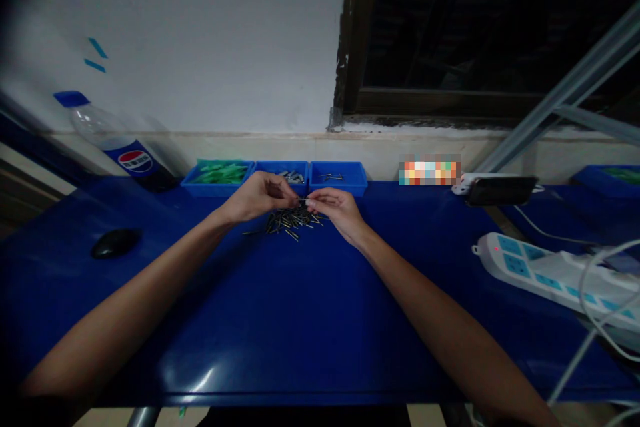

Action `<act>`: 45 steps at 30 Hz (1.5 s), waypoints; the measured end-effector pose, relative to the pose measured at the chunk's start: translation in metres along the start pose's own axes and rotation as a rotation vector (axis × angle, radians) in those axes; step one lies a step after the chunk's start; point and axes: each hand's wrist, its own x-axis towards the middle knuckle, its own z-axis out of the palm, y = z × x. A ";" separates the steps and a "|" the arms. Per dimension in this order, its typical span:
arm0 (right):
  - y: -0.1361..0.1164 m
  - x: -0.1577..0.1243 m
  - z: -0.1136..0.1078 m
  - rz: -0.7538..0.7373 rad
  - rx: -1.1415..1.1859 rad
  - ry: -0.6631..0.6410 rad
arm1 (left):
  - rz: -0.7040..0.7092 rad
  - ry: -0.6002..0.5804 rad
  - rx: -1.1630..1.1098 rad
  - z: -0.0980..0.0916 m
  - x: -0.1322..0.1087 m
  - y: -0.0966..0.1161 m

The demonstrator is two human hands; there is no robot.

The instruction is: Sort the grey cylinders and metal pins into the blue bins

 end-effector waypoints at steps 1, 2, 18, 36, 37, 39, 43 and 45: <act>0.000 0.001 -0.001 -0.012 -0.018 0.025 | -0.001 -0.014 0.100 -0.003 0.000 0.001; -0.001 0.002 -0.002 -0.033 -0.038 0.066 | -0.007 -0.030 0.222 -0.007 -0.001 0.004; 0.000 0.005 -0.012 -0.149 -0.205 0.178 | -0.402 -0.519 0.993 -0.017 -0.017 0.014; 0.000 0.001 -0.008 -0.083 -0.205 0.084 | 0.169 -0.073 0.514 -0.010 0.004 0.007; 0.000 0.001 -0.008 -0.072 -0.197 0.075 | 0.172 -0.058 0.484 -0.008 0.005 0.007; 0.000 0.001 -0.007 -0.054 -0.174 0.061 | 0.166 -0.044 0.447 -0.004 0.005 0.006; 0.000 0.001 -0.006 -0.029 -0.134 0.056 | 0.159 -0.041 0.422 -0.002 0.004 0.007; 0.000 0.001 -0.006 -0.013 -0.129 0.049 | 0.175 -0.035 0.423 0.000 0.003 0.007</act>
